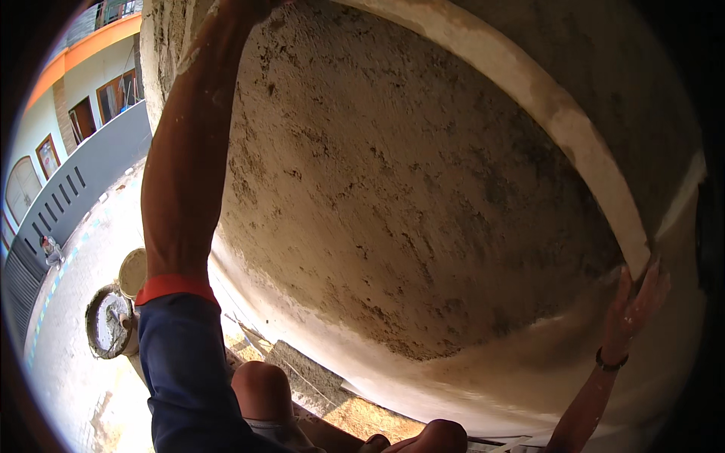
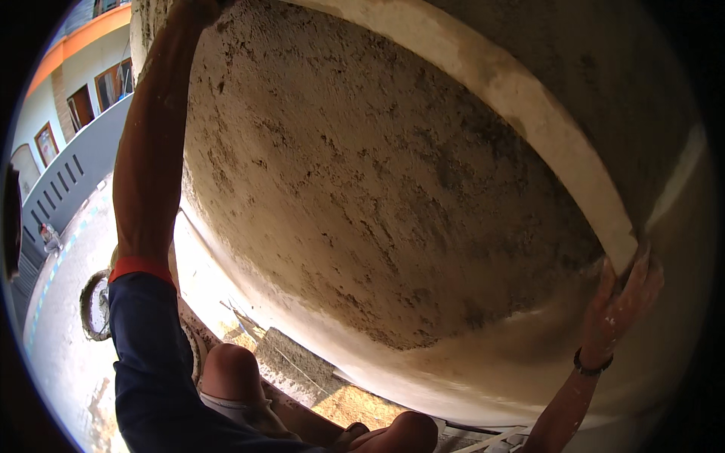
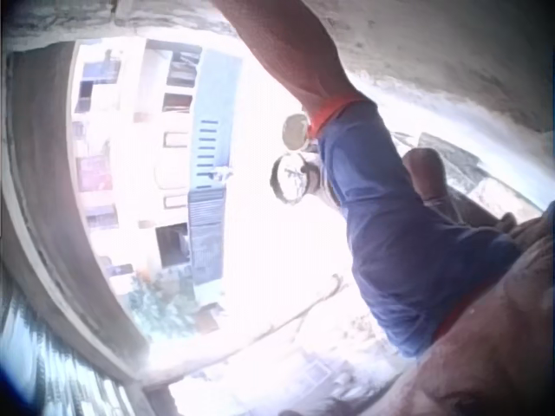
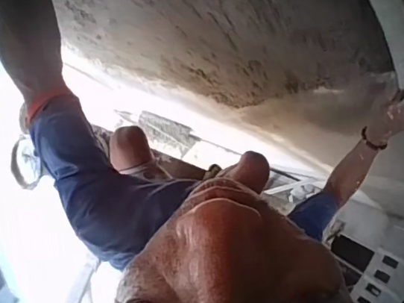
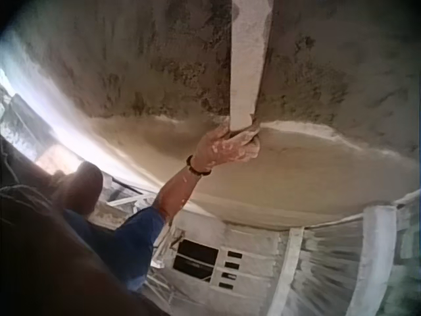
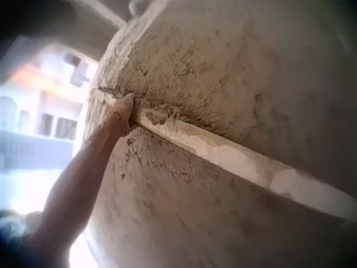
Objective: The person applies wet mortar from buckets onto a wall using a trowel and then uses a long wooden board to level and smooth the surface.
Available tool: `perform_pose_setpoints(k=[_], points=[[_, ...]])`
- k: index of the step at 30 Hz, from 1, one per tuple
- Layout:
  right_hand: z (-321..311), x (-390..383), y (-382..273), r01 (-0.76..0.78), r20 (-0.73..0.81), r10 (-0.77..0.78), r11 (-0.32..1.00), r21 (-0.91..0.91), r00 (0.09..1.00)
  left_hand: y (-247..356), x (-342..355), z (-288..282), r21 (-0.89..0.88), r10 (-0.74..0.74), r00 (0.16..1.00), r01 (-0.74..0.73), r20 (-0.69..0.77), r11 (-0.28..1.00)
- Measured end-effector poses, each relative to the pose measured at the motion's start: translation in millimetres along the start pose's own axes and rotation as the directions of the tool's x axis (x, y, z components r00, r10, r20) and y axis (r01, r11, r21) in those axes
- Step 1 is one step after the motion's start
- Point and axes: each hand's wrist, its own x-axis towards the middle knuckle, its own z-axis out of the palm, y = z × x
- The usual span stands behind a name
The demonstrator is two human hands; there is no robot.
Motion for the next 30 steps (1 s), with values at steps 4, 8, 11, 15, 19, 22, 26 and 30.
perform_pose_setpoints(k=[4, 8, 11, 15, 19, 22, 26, 30], points=[[3.5, 17.2, -3.6, 0.031, -0.033, -0.031, 1.000, 0.001, 0.999, -3.3, 7.1, -1.0, 0.033, -0.003, 0.999, 0.005, -0.050, 0.999], [2.5, 8.6, -3.5, 0.055, -0.011, -0.055, 0.998, 0.004, 0.998, -1.0, 2.7, -1.1, 0.052, -0.069, 0.997, 0.071, -0.039, 0.996], [-6.9, -16.1, 6.2, 0.030, 0.073, -0.038, 0.995, 0.099, 0.997, -11.0, -12.2, 2.3, 0.019, -0.072, 0.997, 0.072, 0.036, 0.997], [-4.5, -72.7, 21.1, 0.006, 0.143, -0.029, 0.988, 0.157, 0.989, -62.0, -56.7, -15.5, 0.083, -0.245, 0.968, 0.249, -0.064, 0.965], [4.9, -135.9, 26.8, -0.023, 0.277, -0.019, 0.989, 0.149, 0.961, -121.2, -113.0, -41.8, 0.054, -0.322, 0.945, 0.325, -0.052, 0.944], [12.4, -192.6, 25.9, -0.058, 0.374, 0.017, 0.994, 0.098, 0.927, -159.4, -159.1, -61.3, 0.016, -0.380, 0.922, 0.382, -0.070, 0.924], [21.5, -248.2, 12.6, -0.137, 0.442, 0.059, 0.980, 0.146, 0.895, -203.3, -207.0, -90.6, 0.043, -0.412, 0.907, 0.417, -0.080, 0.908], [10.6, -268.5, 2.2, -0.209, 0.545, 0.095, 0.966, 0.152, 0.833, -211.4, -255.5, -90.2, -0.137, -0.339, 0.919, 0.316, -0.202, 0.939]])
